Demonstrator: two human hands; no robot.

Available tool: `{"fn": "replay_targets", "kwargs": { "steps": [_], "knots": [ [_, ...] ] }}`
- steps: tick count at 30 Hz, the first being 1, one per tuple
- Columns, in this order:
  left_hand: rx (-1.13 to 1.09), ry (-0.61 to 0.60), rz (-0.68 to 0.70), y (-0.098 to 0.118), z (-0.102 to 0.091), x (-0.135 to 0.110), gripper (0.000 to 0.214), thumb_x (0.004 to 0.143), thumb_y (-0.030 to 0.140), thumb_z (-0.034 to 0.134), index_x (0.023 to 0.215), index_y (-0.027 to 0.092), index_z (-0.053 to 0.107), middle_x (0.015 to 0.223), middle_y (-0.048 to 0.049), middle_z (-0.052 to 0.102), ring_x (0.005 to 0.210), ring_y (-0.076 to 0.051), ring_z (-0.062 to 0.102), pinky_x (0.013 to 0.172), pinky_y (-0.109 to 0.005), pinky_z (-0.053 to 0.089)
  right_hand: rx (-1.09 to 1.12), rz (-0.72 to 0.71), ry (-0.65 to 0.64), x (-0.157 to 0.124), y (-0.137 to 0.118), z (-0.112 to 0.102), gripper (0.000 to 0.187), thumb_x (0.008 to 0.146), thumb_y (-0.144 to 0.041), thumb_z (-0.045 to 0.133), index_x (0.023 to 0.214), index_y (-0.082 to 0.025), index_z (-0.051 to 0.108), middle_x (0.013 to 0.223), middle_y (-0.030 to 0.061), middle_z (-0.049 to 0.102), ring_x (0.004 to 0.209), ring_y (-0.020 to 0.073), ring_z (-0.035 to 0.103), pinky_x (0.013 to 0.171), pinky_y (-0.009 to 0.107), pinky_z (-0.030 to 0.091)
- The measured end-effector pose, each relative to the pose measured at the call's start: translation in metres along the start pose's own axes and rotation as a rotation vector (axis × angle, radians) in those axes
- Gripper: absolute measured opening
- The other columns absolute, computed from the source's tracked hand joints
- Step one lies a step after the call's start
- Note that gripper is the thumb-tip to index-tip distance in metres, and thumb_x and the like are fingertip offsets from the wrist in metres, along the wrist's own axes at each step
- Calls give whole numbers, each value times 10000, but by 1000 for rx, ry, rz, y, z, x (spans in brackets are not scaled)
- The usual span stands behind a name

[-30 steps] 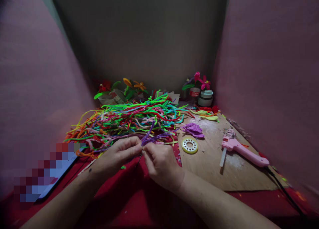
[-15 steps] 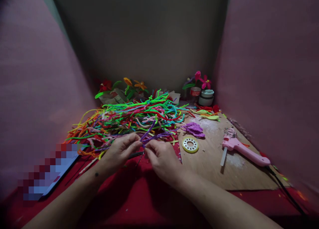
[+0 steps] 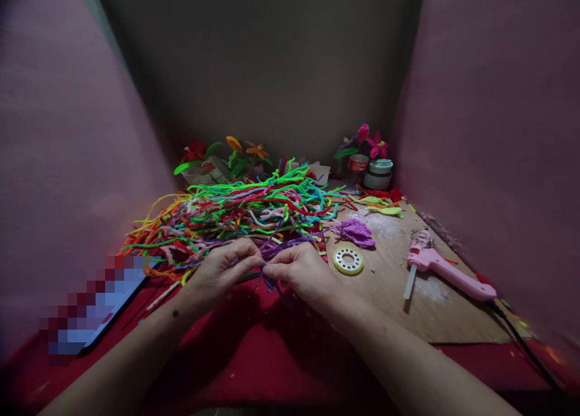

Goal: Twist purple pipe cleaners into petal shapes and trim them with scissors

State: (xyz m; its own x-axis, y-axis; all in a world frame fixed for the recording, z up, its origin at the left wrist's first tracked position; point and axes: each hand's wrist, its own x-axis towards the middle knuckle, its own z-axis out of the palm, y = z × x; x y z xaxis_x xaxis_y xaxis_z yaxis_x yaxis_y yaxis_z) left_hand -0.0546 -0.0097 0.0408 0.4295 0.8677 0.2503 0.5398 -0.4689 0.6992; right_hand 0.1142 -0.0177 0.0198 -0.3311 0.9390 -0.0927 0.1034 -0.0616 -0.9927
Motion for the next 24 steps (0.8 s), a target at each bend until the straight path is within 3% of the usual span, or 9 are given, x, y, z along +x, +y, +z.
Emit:
{"fn": "replay_targets", "kwargs": {
  "steps": [4, 10, 15, 19, 24],
  "knots": [
    [34, 31, 35, 1, 0, 0, 184, 773, 268, 523, 632, 160, 569, 686, -3, 528, 699, -128, 475, 637, -227, 366, 84, 71, -35, 2, 3, 1, 155, 620, -268, 661, 561, -129, 627, 411, -43, 432, 373, 50, 293, 392, 225, 180],
    [-177, -45, -145, 7, 4, -1, 248, 795, 325, 475, 623, 150, 510, 551, 46, 409, 513, -78, 360, 480, -198, 302, 35, 12, 29, -1, -5, 5, 185, 626, -239, 621, 482, -139, 562, 422, -41, 452, 398, 53, 335, 413, 214, 235],
    [-348, -48, -245, 7, 7, 1, 242, 777, 346, 495, 634, 155, 455, 506, 69, 368, 438, -50, 296, 412, -175, 247, 43, -40, 86, -2, -8, 10, 135, 646, -216, 603, 542, -130, 593, 493, -27, 521, 462, 66, 401, 479, 210, 313],
    [-431, -39, -317, 4, 7, 2, 234, 774, 353, 501, 651, 162, 442, 456, 85, 359, 378, -38, 274, 375, -164, 215, 136, -37, -23, -1, -2, 9, 129, 660, -221, 607, 585, -118, 621, 536, -11, 556, 486, 71, 446, 519, 216, 352],
    [-410, 7, -196, -2, 8, 1, 190, 797, 331, 488, 721, 158, 472, 555, 57, 429, 464, -53, 359, 440, -167, 311, 373, 74, -176, 0, 7, 10, 205, 652, -299, 652, 618, -101, 615, 583, 32, 614, 502, 109, 552, 540, 247, 430]
  ]
}}
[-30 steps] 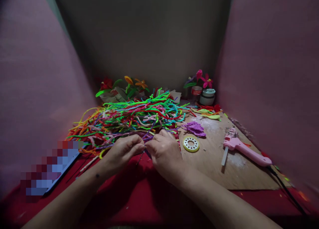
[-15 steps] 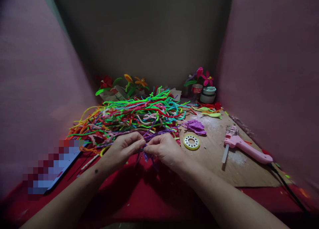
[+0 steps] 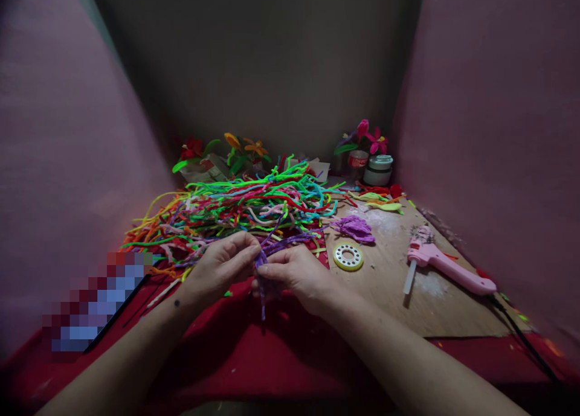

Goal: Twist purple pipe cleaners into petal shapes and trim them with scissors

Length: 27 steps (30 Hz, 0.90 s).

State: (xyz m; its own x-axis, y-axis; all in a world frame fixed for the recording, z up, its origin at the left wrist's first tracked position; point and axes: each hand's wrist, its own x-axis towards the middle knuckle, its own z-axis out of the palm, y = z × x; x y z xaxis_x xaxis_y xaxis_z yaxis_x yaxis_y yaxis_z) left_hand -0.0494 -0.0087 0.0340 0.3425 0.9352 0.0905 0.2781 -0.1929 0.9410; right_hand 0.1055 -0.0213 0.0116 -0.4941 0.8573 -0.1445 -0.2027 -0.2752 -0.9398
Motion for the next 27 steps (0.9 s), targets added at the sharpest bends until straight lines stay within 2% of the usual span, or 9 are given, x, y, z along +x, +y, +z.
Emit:
{"fn": "replay_targets", "kwargs": {
  "steps": [3, 7, 10, 13, 17, 19, 21, 25, 27],
  "knots": [
    [128, 66, 125, -4, 2, -1, 153, 811, 294, 471, 733, 163, 488, 603, 40, 467, 538, -73, 423, 510, -181, 362, 82, 48, -15, 2, 3, -1, 241, 645, -330, 675, 702, -101, 627, 641, 60, 653, 545, 145, 612, 593, 294, 480],
    [231, 114, 194, -3, 2, -3, 144, 817, 278, 463, 763, 163, 531, 644, 20, 526, 575, -85, 466, 544, -187, 382, 68, 69, 24, 2, 3, -1, 228, 632, -310, 693, 652, -94, 623, 564, 40, 628, 460, 116, 582, 523, 252, 470],
    [184, 10, 172, 0, -1, -2, 175, 830, 278, 446, 868, 157, 567, 745, -9, 568, 628, -94, 495, 577, -193, 406, 72, 79, 40, 1, 1, -2, 194, 629, -276, 691, 658, -94, 630, 559, 38, 629, 452, 114, 584, 489, 229, 457],
    [250, -108, 220, 1, -6, 0, 200, 846, 274, 427, 802, 149, 576, 716, -8, 548, 613, -89, 484, 573, -190, 401, 102, 78, 9, 1, 1, -3, 173, 621, -254, 686, 652, -94, 629, 572, 39, 635, 455, 111, 587, 474, 214, 451],
    [512, -101, 411, 0, -11, 0, 190, 839, 211, 423, 707, 153, 548, 658, 3, 511, 612, -91, 455, 587, -195, 373, 82, 75, -6, 1, 0, -2, 172, 617, -254, 675, 608, -92, 616, 546, 29, 622, 421, 93, 561, 437, 193, 429],
    [567, -95, 434, 1, -11, 0, 195, 833, 201, 417, 694, 156, 545, 658, -1, 517, 613, -95, 453, 585, -200, 367, 36, 77, 31, 1, -2, 0, 178, 609, -250, 677, 571, -94, 602, 511, 18, 605, 395, 82, 540, 421, 184, 415],
    [503, -81, 355, 3, -10, -1, 187, 823, 222, 438, 696, 155, 557, 666, -5, 535, 613, -97, 468, 579, -201, 374, -10, 74, 81, 0, -4, 3, 178, 602, -249, 679, 562, -96, 598, 495, 15, 598, 387, 81, 532, 416, 185, 411],
    [76, -135, -55, 2, -8, -1, 213, 795, 350, 496, 730, 153, 545, 521, 37, 478, 428, -66, 405, 416, -180, 320, -72, 42, 146, -1, -6, 6, 182, 621, -264, 661, 568, -101, 600, 506, 18, 597, 397, 86, 528, 430, 205, 426],
    [-137, -168, -188, -4, -5, 1, 250, 775, 391, 521, 694, 155, 510, 453, 62, 430, 348, -46, 336, 352, -168, 265, -98, 27, 162, -1, -5, 8, 182, 645, -264, 643, 571, -103, 600, 509, 13, 589, 404, 81, 518, 446, 213, 436]
  ]
}}
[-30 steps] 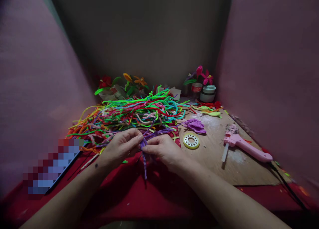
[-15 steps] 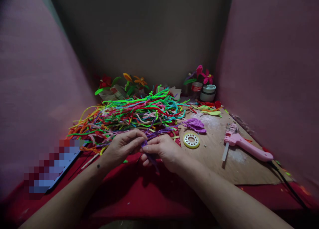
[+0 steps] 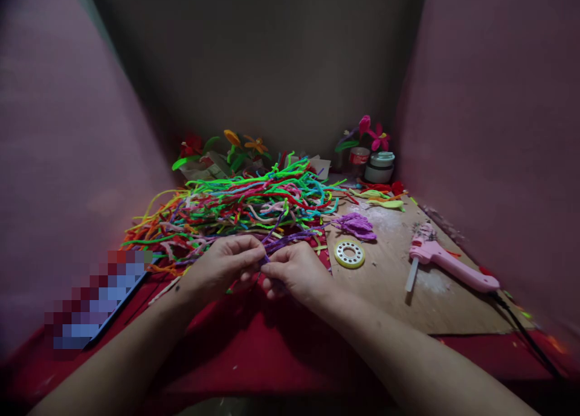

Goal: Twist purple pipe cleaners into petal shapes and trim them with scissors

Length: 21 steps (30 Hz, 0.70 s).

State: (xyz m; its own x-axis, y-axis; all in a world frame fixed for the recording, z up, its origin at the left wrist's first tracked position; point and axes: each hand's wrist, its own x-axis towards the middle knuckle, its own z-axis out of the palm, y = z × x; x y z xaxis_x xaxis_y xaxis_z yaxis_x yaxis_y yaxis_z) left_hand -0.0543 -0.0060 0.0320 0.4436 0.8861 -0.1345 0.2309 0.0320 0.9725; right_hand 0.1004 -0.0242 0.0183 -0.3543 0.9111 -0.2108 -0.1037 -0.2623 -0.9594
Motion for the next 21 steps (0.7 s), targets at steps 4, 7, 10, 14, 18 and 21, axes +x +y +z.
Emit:
{"fn": "replay_targets", "kwargs": {
  "steps": [4, 7, 10, 14, 18, 21],
  "knots": [
    [-168, 126, -13, -10, 7, 4, 253, 744, 384, 569, 656, 160, 490, 413, 76, 417, 306, -39, 308, 309, -160, 243, -97, -81, 73, 2, 4, 3, 177, 693, -244, 600, 583, -106, 614, 511, 11, 581, 426, 74, 503, 447, 205, 430],
    [-163, 176, -13, -10, 11, 5, 242, 742, 385, 564, 665, 165, 499, 403, 85, 401, 307, -40, 284, 307, -163, 231, -105, -122, 84, 3, 6, 3, 173, 694, -232, 591, 573, -109, 609, 509, 7, 579, 431, 69, 504, 451, 196, 431],
    [39, 293, 110, -6, 12, 4, 223, 733, 350, 574, 649, 151, 520, 467, 63, 448, 393, -46, 349, 379, -165, 284, -9, -53, 36, 3, 6, 1, 150, 664, -253, 616, 620, -110, 607, 542, 12, 603, 434, 83, 540, 471, 213, 456],
    [265, 341, 224, -6, 9, 4, 227, 739, 317, 561, 601, 145, 506, 531, 46, 459, 493, -62, 383, 460, -177, 319, 116, -18, -15, 1, 4, 0, 181, 625, -284, 655, 660, -131, 565, 546, 6, 618, 466, 112, 585, 512, 248, 494],
    [411, 375, 292, -11, 10, 7, 247, 767, 317, 524, 587, 151, 497, 543, 40, 454, 521, -72, 386, 495, -194, 325, 93, 3, 16, 1, 5, 3, 185, 623, -248, 641, 585, -149, 490, 485, 2, 601, 435, 120, 577, 455, 231, 474],
    [345, 367, 254, -10, 12, 9, 255, 757, 332, 537, 583, 150, 493, 523, 43, 450, 492, -67, 375, 468, -193, 310, 100, -11, 49, 3, 7, 3, 196, 632, -235, 628, 568, -156, 461, 471, 2, 597, 406, 117, 563, 433, 226, 460]
  ]
}}
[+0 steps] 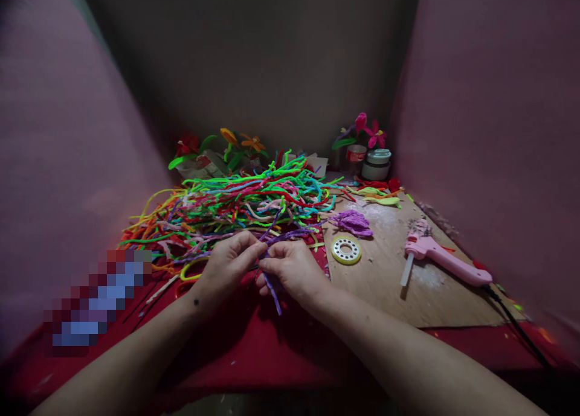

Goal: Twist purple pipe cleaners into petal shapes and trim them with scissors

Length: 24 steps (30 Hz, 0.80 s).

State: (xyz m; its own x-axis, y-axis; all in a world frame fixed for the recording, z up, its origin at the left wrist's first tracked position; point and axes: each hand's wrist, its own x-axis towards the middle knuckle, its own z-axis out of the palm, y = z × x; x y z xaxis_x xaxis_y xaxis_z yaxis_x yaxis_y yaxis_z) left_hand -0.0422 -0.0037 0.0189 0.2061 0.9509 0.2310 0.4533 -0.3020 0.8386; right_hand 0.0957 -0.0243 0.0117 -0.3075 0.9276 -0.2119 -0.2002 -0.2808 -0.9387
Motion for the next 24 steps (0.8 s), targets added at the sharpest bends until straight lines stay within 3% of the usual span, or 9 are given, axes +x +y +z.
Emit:
{"fn": "replay_targets", "kwargs": {
  "steps": [6, 10, 14, 17, 21, 24],
  "knots": [
    [-355, -193, -280, 7, -5, 4, 269, 704, 375, 608, 636, 143, 488, 440, 74, 402, 375, -35, 306, 371, -162, 208, 34, 21, -26, 4, 3, -5, 173, 642, -248, 646, 614, -141, 513, 542, 25, 630, 457, 127, 588, 498, 260, 491],
    [-419, -222, -277, 4, -6, 5, 274, 681, 358, 640, 630, 133, 491, 482, 65, 421, 395, -27, 326, 384, -153, 232, 81, 7, -112, 4, 2, -8, 186, 660, -277, 643, 623, -133, 531, 595, 48, 656, 516, 148, 620, 526, 264, 489],
    [-381, -207, -234, 3, -3, 6, 237, 721, 343, 600, 658, 128, 520, 536, 42, 469, 433, -44, 386, 417, -166, 305, 131, 55, -116, 5, 1, -9, 179, 633, -233, 654, 602, -137, 507, 569, 57, 651, 502, 163, 623, 489, 250, 468],
    [-295, -143, -91, 4, -5, 3, 175, 786, 310, 529, 822, 142, 562, 650, 16, 536, 539, -73, 473, 507, -188, 393, 191, 47, -76, 7, -2, -12, 103, 657, -203, 624, 666, -125, 557, 584, 63, 654, 498, 153, 615, 500, 257, 480],
    [-21, -131, 330, -3, -9, -1, 172, 810, 218, 505, 953, 186, 595, 852, -36, 568, 796, -132, 539, 732, -257, 442, 283, -10, 14, 11, -5, -20, 63, 663, -174, 596, 660, -113, 583, 575, 59, 640, 464, 128, 578, 480, 244, 477],
    [239, -146, 545, -13, -9, -4, 235, 822, 176, 471, 965, 247, 643, 879, -33, 534, 813, -123, 519, 708, -231, 431, 334, -33, 44, 15, -5, -24, 70, 644, -158, 599, 595, -114, 577, 527, 36, 606, 424, 102, 532, 437, 216, 445]
  ]
}}
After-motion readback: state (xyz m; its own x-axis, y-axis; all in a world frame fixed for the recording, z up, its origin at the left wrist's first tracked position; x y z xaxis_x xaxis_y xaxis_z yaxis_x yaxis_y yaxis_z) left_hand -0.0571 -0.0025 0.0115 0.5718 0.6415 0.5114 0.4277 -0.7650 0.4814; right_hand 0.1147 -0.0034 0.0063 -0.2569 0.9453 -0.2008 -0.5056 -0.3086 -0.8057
